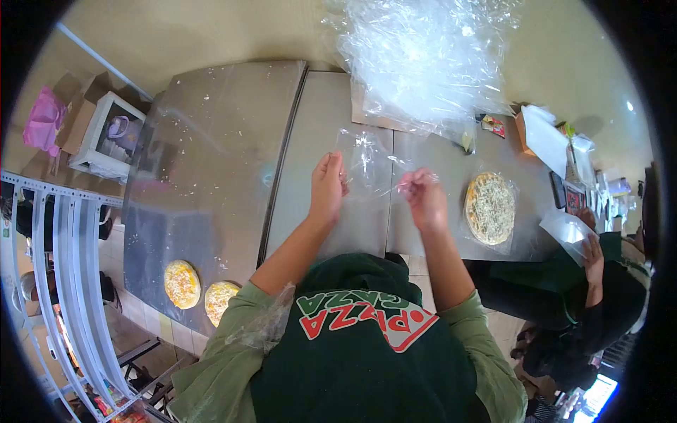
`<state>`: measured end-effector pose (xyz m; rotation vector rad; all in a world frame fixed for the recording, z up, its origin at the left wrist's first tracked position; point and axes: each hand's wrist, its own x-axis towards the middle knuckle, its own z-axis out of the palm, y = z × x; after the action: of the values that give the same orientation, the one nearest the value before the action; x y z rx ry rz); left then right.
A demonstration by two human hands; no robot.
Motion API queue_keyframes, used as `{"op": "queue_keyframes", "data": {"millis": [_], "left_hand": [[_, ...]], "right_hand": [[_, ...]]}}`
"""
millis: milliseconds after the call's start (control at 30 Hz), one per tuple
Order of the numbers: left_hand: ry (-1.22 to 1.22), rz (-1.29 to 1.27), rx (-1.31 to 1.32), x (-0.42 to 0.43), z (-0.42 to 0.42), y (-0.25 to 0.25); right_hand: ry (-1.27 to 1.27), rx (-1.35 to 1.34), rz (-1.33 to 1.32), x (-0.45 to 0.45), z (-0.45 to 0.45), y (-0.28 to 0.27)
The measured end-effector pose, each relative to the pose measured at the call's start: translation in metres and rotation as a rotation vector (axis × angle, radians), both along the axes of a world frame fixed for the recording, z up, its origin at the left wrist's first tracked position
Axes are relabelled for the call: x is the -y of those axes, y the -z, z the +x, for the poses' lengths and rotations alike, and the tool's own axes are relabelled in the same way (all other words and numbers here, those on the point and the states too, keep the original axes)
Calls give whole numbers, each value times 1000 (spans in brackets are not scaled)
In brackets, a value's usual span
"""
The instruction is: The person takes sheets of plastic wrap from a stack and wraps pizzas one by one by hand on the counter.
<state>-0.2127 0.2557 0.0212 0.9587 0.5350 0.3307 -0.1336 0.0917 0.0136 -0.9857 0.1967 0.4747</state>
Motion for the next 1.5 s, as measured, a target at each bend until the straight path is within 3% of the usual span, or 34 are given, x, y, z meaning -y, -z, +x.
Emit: {"op": "queue_keyframes", "data": {"millis": [67,100,133,200,267,300,367,467,600,700,733,767,800,833,867,900,933,1067,1167,1267,1367,1433,1500], "left_hand": [[-73,170,48,21,2,5],[-109,255,70,28,2,7],[-90,98,84,22,-2,6],[-46,-213,102,-9,-15,-2],[-75,-175,-38,-22,-8,10],[-95,-163,-124,-21,-11,23],[-155,-14,-293,-15,-11,52],[-194,349,-536,-31,-33,128],[-414,1017,-718,-35,-57,179],[-287,1578,-478,15,-30,111],[-79,1735,-224,27,-23,111],[247,1604,-226,36,-10,138],[322,1600,-101,61,-2,119],[501,1490,-3,66,5,169],[551,1603,-90,80,12,161],[703,1547,-305,86,17,155],[658,1595,-325,89,14,161],[737,1618,-416,75,19,151],[703,1640,-376,77,25,154],[692,1631,-384,77,26,154],[702,1622,-387,74,27,146],[709,1631,-399,75,29,147],[719,1640,-409,76,31,149]], "right_hand": [[-248,152,259,-15,-44,-31],[-198,111,254,-13,-42,-29],[-148,71,249,-11,-40,-26],[304,-246,-39,11,12,29],[156,-198,-26,66,53,109],[75,-133,-184,63,47,108],[-70,13,-473,47,34,95],[6,542,-1168,80,54,144],[-48,491,-1238,107,62,146],[-97,486,-1201,104,61,143],[-80,519,-1234,102,61,142],[-68,560,-1259,102,61,141],[-62,608,-1274,100,61,141],[-65,621,-1255,103,60,142],[-76,640,-1226,108,61,145],[-113,675,-1261,115,67,154],[-191,683,-1281,126,77,160],[-520,306,-1213,155,122,123],[-468,991,-1456,148,126,104],[-98,1513,-1671,100,78,30],[-71,1690,-1509,92,59,13],[-777,1219,-1303,95,58,36],[-1097,1020,-1257,104,57,65]]}}
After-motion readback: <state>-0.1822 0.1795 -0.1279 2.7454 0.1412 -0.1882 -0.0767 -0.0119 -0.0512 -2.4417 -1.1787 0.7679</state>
